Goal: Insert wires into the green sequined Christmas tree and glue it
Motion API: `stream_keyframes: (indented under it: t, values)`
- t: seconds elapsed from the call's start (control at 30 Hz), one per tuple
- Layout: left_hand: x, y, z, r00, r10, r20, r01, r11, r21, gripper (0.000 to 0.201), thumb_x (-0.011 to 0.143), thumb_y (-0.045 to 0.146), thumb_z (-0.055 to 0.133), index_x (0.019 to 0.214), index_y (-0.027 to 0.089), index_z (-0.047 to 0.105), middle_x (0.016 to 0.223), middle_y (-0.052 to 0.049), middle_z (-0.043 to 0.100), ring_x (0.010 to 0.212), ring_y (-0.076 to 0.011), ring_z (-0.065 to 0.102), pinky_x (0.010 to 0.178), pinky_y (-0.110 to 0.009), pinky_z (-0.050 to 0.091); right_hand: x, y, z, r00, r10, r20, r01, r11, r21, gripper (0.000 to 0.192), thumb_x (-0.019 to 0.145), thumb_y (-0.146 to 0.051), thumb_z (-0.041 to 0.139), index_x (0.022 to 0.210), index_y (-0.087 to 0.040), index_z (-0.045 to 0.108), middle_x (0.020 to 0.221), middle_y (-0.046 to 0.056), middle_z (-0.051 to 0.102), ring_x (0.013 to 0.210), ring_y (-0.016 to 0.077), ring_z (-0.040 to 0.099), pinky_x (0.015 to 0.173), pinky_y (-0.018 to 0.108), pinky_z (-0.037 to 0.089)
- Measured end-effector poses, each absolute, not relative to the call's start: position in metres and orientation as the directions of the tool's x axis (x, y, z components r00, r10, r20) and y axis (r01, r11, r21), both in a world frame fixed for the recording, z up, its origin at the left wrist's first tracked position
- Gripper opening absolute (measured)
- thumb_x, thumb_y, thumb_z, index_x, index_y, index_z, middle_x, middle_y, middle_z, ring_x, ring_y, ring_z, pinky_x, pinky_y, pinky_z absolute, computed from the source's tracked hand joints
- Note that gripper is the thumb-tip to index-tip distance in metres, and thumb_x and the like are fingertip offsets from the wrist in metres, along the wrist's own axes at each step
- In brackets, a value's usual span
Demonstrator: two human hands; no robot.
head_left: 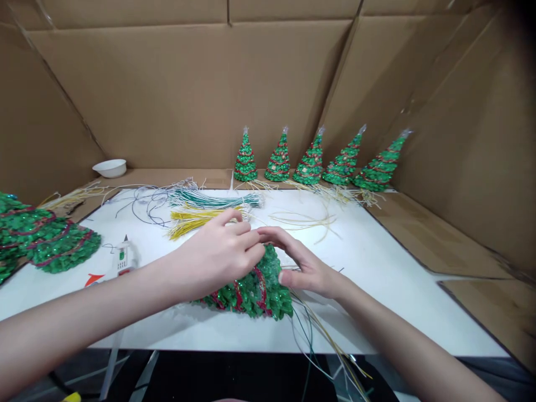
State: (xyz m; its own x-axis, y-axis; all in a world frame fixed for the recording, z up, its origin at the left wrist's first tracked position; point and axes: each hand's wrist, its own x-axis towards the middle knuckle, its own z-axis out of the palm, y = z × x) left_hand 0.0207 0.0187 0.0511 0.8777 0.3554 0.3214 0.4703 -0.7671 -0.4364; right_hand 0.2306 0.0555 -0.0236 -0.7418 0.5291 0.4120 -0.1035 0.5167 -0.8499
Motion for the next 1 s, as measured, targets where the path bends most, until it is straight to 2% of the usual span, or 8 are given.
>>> stream_keyframes:
  t: [0.17,0.33,0.43,0.57,0.73,0.87,1.0]
  values:
    - [0.03,0.017,0.056,0.915,0.298,0.271,0.399,-0.763,-0.509,0.024,0.086,0.004,0.046,0.071,0.014,0.061,0.068,-0.003,0.065,0.067,-0.0189,0.06,0.081,-0.038,0.043,0.229,0.055,-0.022,-0.762,0.516,0.392,-0.064,0.542,-0.838,0.071,0.08,-0.056,0.064,0.138,-0.028,0.036,0.142,0.009,0.044,0.132,0.0294,0.039,0.109,0.048,0.031]
    - [0.034,0.021,0.064,0.958,0.234,0.167,0.287,-0.81,-0.511,0.022,0.085,0.003,0.047,0.072,0.014,0.061,0.068,-0.003,0.063,0.066,-0.0175,0.059,0.074,-0.035,0.043,0.23,0.055,-0.024,-0.768,0.517,0.377,-0.065,0.524,-0.849,0.076,0.078,-0.056,0.065,0.141,-0.03,0.031,0.147,0.008,0.038,0.136,0.0296,0.034,0.112,0.048,0.027]
    - [0.035,0.026,0.071,0.965,0.241,0.105,0.262,-0.869,-0.419,0.016,0.084,0.007,0.055,0.071,0.015,0.06,0.071,-0.002,0.064,0.07,-0.0176,0.059,0.074,-0.033,0.043,0.231,0.056,-0.027,-0.769,0.522,0.369,-0.061,0.516,-0.855,0.079,0.077,-0.056,0.066,0.143,-0.03,0.03,0.149,0.007,0.035,0.138,0.0297,0.031,0.113,0.048,0.025]
    - [0.035,0.032,0.074,0.948,0.312,0.059,0.317,-0.918,-0.237,0.017,0.086,0.012,0.059,0.069,0.016,0.059,0.073,-0.001,0.066,0.069,-0.0164,0.058,0.074,-0.032,0.042,0.232,0.058,-0.03,-0.766,0.53,0.364,-0.044,0.521,-0.852,0.082,0.077,-0.054,0.067,0.144,-0.031,0.027,0.148,0.007,0.036,0.138,0.0298,0.03,0.113,0.048,0.025]
    - [0.023,0.041,0.066,0.885,0.427,0.185,0.461,-0.861,-0.218,0.011,0.086,0.01,0.055,0.084,0.014,0.065,0.076,-0.004,0.067,0.072,-0.0191,0.057,0.066,-0.03,0.039,0.232,0.056,-0.03,-0.768,0.539,0.347,-0.057,0.481,-0.875,0.084,0.078,-0.052,0.067,0.146,-0.031,0.022,0.139,0.009,0.046,0.132,0.0286,0.04,0.11,0.048,0.028]
    - [0.008,0.045,0.064,0.809,0.525,0.264,0.562,-0.822,-0.09,0.017,0.089,0.016,0.049,0.079,0.014,0.063,0.071,-0.003,0.062,0.068,-0.0168,0.055,0.065,-0.028,0.037,0.231,0.053,-0.026,-0.779,0.536,0.325,-0.069,0.442,-0.895,0.087,0.078,-0.051,0.068,0.147,-0.029,0.019,0.131,0.01,0.051,0.125,0.027,0.046,0.108,0.048,0.03]
    - [0.001,0.043,0.064,0.794,0.542,0.275,0.558,-0.83,0.022,0.022,0.093,0.018,0.047,0.076,0.016,0.061,0.068,-0.001,0.06,0.067,-0.0141,0.053,0.067,-0.027,0.037,0.231,0.053,-0.024,-0.785,0.539,0.306,-0.054,0.433,-0.9,0.088,0.078,-0.049,0.068,0.148,-0.029,0.018,0.131,0.01,0.051,0.126,0.0268,0.045,0.109,0.049,0.026]
